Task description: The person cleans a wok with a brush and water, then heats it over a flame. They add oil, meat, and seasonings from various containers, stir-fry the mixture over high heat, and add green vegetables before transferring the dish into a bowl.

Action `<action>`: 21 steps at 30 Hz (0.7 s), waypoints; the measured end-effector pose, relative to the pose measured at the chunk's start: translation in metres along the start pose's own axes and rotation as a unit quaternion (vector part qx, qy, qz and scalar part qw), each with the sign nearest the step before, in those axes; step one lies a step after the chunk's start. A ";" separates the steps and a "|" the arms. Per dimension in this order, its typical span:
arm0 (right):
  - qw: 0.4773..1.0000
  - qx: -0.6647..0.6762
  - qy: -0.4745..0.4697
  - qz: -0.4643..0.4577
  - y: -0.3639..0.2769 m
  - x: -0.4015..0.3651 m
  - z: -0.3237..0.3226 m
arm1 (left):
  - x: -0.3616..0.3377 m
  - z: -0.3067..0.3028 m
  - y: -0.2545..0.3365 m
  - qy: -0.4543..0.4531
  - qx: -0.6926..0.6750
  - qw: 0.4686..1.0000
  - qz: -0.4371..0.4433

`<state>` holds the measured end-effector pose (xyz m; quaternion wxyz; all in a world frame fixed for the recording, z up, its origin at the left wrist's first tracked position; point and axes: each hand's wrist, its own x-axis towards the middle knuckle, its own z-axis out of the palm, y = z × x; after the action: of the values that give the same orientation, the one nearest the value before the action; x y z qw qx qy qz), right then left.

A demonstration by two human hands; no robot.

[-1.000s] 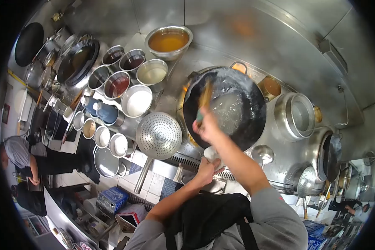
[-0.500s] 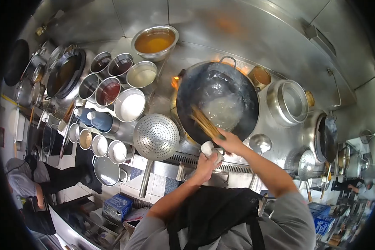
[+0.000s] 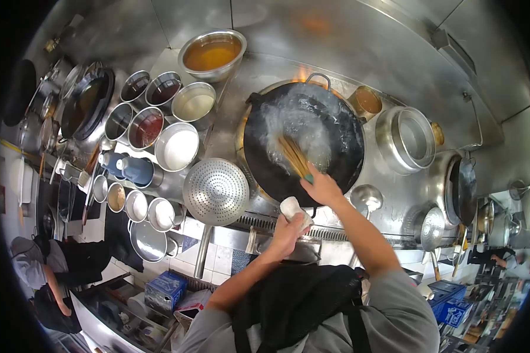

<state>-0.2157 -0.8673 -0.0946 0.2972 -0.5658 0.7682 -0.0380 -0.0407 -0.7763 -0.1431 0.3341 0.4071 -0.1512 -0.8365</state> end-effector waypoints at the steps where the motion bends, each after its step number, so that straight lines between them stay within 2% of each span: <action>1: 0.999 0.005 -0.031 -0.032 0.015 -0.018 -0.022 | 0.000 0.000 0.003 0.005 -0.001 1.000 -0.002; 2: 0.996 0.012 -0.063 -0.064 0.040 -0.032 -0.045 | -0.002 0.001 0.006 -0.004 -0.012 1.000 -0.008; 3: 0.992 -0.009 -0.123 -0.037 0.073 -0.026 -0.066 | -0.002 -0.002 0.007 -0.003 -0.008 1.000 -0.008; 4: 0.980 -0.130 -0.028 -0.149 0.143 -0.001 -0.065 | -0.001 -0.005 0.006 -0.013 0.000 1.000 -0.020; 5: 0.993 -0.090 -0.080 -0.017 0.113 -0.003 -0.107 | 0.002 -0.007 0.006 -0.022 0.005 0.999 -0.030; 6: 0.983 -0.048 -0.132 0.117 0.070 -0.005 -0.151 | 0.004 -0.009 0.005 -0.032 -0.009 0.999 -0.036; 7: 0.987 -0.027 -0.122 0.103 0.049 0.013 -0.153 | 0.002 -0.008 0.007 -0.028 -0.008 0.999 -0.034; 8: 0.990 -0.005 -0.112 0.091 0.030 0.024 -0.150 | -0.001 -0.005 0.010 -0.023 0.000 0.999 -0.030; 10: 0.999 0.041 -0.012 0.024 0.035 0.078 -0.080 | -0.001 -0.001 0.009 -0.020 0.007 1.000 -0.023; 11: 0.998 0.060 0.030 -0.006 0.017 0.076 -0.055 | 0.001 -0.004 0.006 -0.021 0.008 1.000 -0.021; 12: 0.995 0.098 0.032 0.003 0.002 0.068 -0.034 | 0.002 -0.006 0.004 -0.022 0.009 0.999 -0.022; 13: 0.987 0.152 -0.014 0.049 -0.015 0.046 -0.026 | 0.002 -0.007 0.002 -0.023 0.010 0.999 -0.024; 14: 0.990 0.140 -0.008 0.023 -0.017 0.028 -0.010 | 0.004 -0.007 0.002 -0.019 0.006 0.999 -0.030; 15: 0.987 0.148 -0.040 0.037 -0.020 0.005 -0.007 | 0.005 -0.007 0.003 -0.016 0.002 0.999 -0.037; 16: 0.996 0.053 0.029 -0.065 0.015 0.002 0.018 | 0.002 -0.005 0.008 -0.017 0.003 0.999 -0.038; 18: 0.988 0.048 -0.148 0.005 0.021 -0.044 -0.038 | -0.009 -0.001 0.020 -0.039 -0.014 0.996 -0.077; 19: 0.987 -0.039 -0.139 -0.076 0.057 -0.046 -0.050 | -0.009 -0.004 0.020 -0.036 -0.012 0.996 -0.080; 20: 0.977 -0.107 -0.172 -0.063 0.080 -0.044 -0.080 | -0.006 -0.004 0.017 -0.049 -0.022 0.995 -0.081; 21: 0.968 -0.147 -0.202 0.000 0.081 -0.039 -0.114 | -0.004 -0.003 0.013 -0.062 -0.034 0.994 -0.081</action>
<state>-0.3343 -0.8351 -0.0172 0.3599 -0.5990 0.6896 0.1899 -0.0308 -0.7824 -0.1361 0.2690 0.3537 -0.1095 -0.8891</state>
